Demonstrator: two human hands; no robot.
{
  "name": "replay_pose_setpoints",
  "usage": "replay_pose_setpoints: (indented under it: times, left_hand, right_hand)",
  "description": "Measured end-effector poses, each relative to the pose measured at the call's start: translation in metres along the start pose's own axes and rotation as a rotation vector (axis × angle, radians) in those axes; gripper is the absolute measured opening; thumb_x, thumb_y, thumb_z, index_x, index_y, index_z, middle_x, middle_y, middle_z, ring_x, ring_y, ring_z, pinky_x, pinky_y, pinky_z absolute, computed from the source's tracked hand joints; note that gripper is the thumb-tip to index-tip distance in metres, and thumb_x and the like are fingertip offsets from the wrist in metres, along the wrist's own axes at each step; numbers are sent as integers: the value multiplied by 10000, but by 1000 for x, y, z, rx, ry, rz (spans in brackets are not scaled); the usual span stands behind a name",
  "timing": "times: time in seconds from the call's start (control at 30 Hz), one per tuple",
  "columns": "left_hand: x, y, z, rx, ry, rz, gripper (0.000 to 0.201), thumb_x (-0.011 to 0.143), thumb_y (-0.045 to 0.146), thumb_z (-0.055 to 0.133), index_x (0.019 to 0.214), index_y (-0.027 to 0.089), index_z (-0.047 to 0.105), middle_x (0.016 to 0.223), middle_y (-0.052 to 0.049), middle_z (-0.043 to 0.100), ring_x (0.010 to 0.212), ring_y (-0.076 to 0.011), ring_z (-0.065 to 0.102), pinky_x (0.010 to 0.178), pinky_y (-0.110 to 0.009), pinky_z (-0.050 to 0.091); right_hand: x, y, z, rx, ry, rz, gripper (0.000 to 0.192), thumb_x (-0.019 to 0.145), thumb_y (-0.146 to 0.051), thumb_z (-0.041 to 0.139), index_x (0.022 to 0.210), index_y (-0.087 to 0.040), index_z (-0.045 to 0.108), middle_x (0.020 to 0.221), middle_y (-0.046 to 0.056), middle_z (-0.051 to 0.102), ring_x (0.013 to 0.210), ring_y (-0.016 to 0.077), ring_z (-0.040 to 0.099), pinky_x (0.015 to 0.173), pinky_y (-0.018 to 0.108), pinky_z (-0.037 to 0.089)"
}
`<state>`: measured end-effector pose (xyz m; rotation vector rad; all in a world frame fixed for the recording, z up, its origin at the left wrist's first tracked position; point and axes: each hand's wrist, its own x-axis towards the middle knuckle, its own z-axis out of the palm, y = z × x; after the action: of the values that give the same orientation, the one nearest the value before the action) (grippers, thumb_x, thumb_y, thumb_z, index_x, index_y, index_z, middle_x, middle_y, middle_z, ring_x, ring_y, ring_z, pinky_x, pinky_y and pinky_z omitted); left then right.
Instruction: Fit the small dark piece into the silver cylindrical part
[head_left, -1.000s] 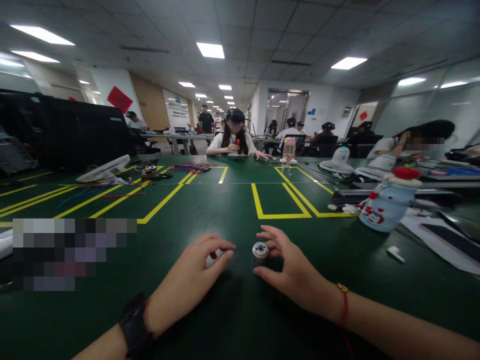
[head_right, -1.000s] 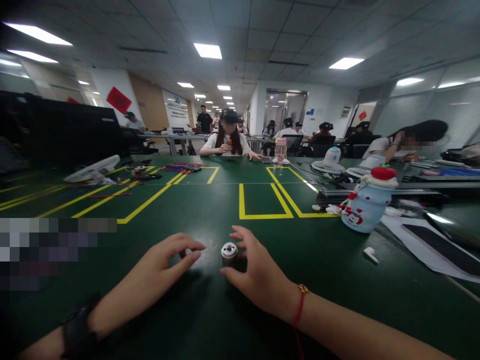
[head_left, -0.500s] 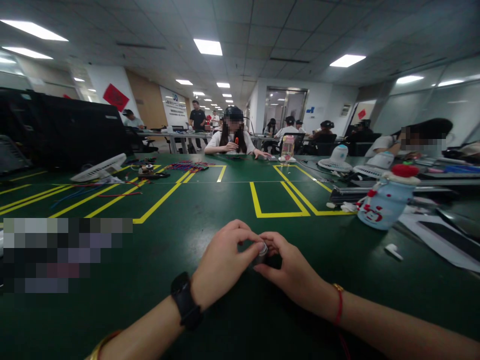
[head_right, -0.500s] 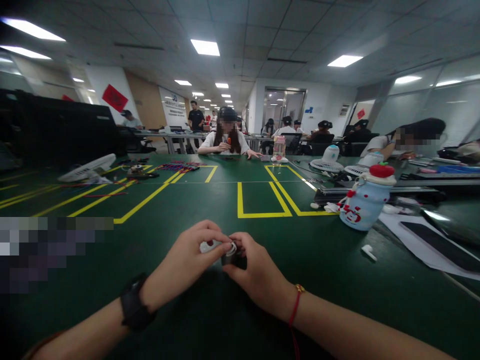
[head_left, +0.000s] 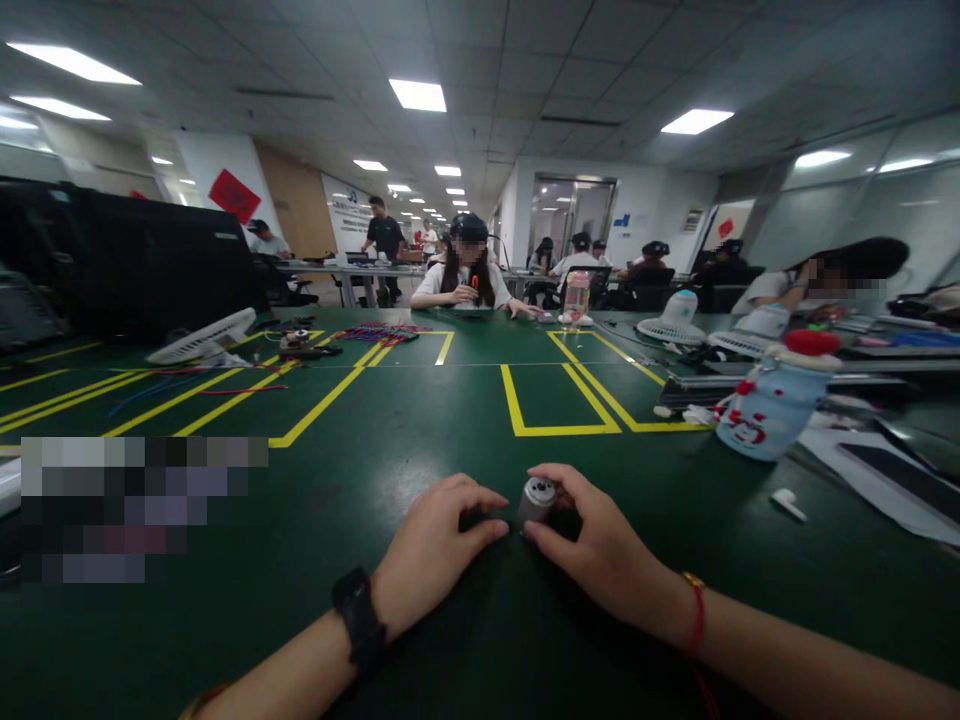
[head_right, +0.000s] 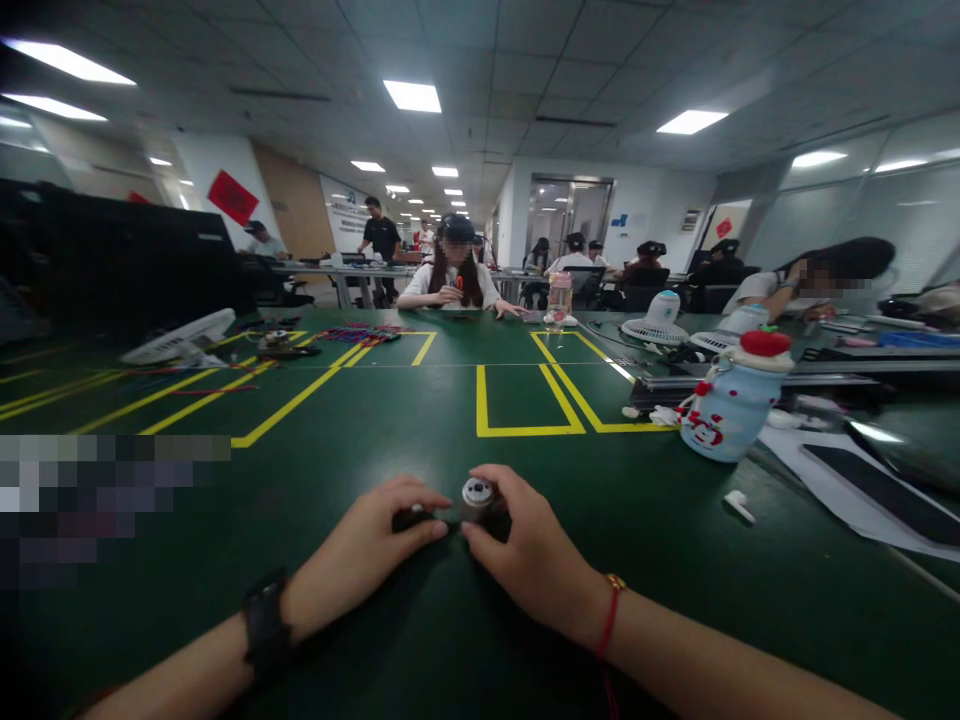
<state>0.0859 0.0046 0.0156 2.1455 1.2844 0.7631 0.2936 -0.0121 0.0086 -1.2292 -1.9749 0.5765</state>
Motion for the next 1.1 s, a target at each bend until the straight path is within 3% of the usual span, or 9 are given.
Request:
replay_pose_setpoints:
  times: [0.13, 0.33, 0.5, 0.6, 0.67, 0.77, 0.9, 1.0, 1.1]
  left_hand:
    - [-10, -7, -29, 6, 34, -85, 302, 858, 424, 557, 1072, 259, 693, 995, -40, 679, 828, -211, 612, 722, -312, 462]
    - [-35, -45, -65, -24, 8, -299, 397, 848, 533, 522, 1078, 250, 679, 982, -36, 707, 883, -246, 639, 780, -341, 468]
    - [-39, -46, -65, -60, -1, -325, 385, 855, 542, 507, 1032, 252, 686, 1006, -33, 718, 970, -273, 641, 863, -390, 459]
    - [-38, -40, -61, -52, 12, -305, 365, 857, 537, 501, 1000, 263, 695, 1003, -27, 724, 959, -270, 650, 852, -388, 472]
    - [-37, -39, -59, -38, 21, -282, 357, 861, 528, 497, 990, 263, 699, 1016, -32, 721, 963, -266, 649, 860, -388, 473]
    - [-37, -39, -57, -10, 33, -274, 343, 863, 508, 500, 975, 260, 708, 1019, -34, 721, 959, -259, 644, 853, -373, 474]
    - [-39, -40, -58, 25, 29, -256, 336, 874, 501, 482, 965, 270, 708, 997, -20, 721, 947, -252, 639, 829, -350, 475]
    - [-40, -42, -60, 27, 28, -248, 340, 882, 499, 466, 944, 270, 710, 979, -16, 718, 937, -247, 636, 829, -344, 470]
    - [-41, -43, -59, 4, 24, -250, 353, 877, 507, 465, 940, 260, 708, 978, -25, 715, 932, -253, 637, 818, -343, 477]
  right_hand:
    - [-11, 24, -43, -90, 105, 121, 467, 820, -387, 569, 1263, -281, 465, 1199, 74, 592, 1031, 224, 611, 877, 351, 527]
    - [-61, 106, -136, -478, 326, 385, 641, 766, -593, 556, 1316, -280, 459, 1153, 78, 609, 899, 253, 633, 722, 392, 534]
    - [-81, 129, -169, -559, 239, 469, 638, 771, -588, 563, 1304, -253, 461, 1163, 135, 596, 961, 274, 614, 784, 408, 497]
    - [-71, 107, -155, -765, 388, 270, 736, 740, -585, 598, 1343, -212, 404, 1335, 188, 462, 1216, 360, 453, 973, 506, 373]
    - [-58, 82, -130, -823, 448, 59, 708, 734, -561, 614, 1339, -253, 413, 1396, 151, 404, 1294, 386, 344, 1037, 559, 263]
    - [-30, 35, -73, -664, 179, -157, 397, 817, -446, 575, 1207, -378, 545, 1319, 24, 509, 1233, 324, 411, 998, 538, 284]
    - [8, -13, -2, -436, -146, -205, 274, 828, -395, 605, 1096, -358, 649, 1208, 8, 593, 1113, 262, 481, 943, 468, 333]
    - [23, -21, 4, -379, -167, -179, 164, 886, -312, 533, 869, -298, 696, 965, 3, 662, 963, 206, 533, 901, 421, 347]
    - [23, -6, -23, -380, -89, -139, 187, 907, -281, 495, 886, -248, 678, 919, 19, 664, 909, 184, 554, 878, 405, 359]
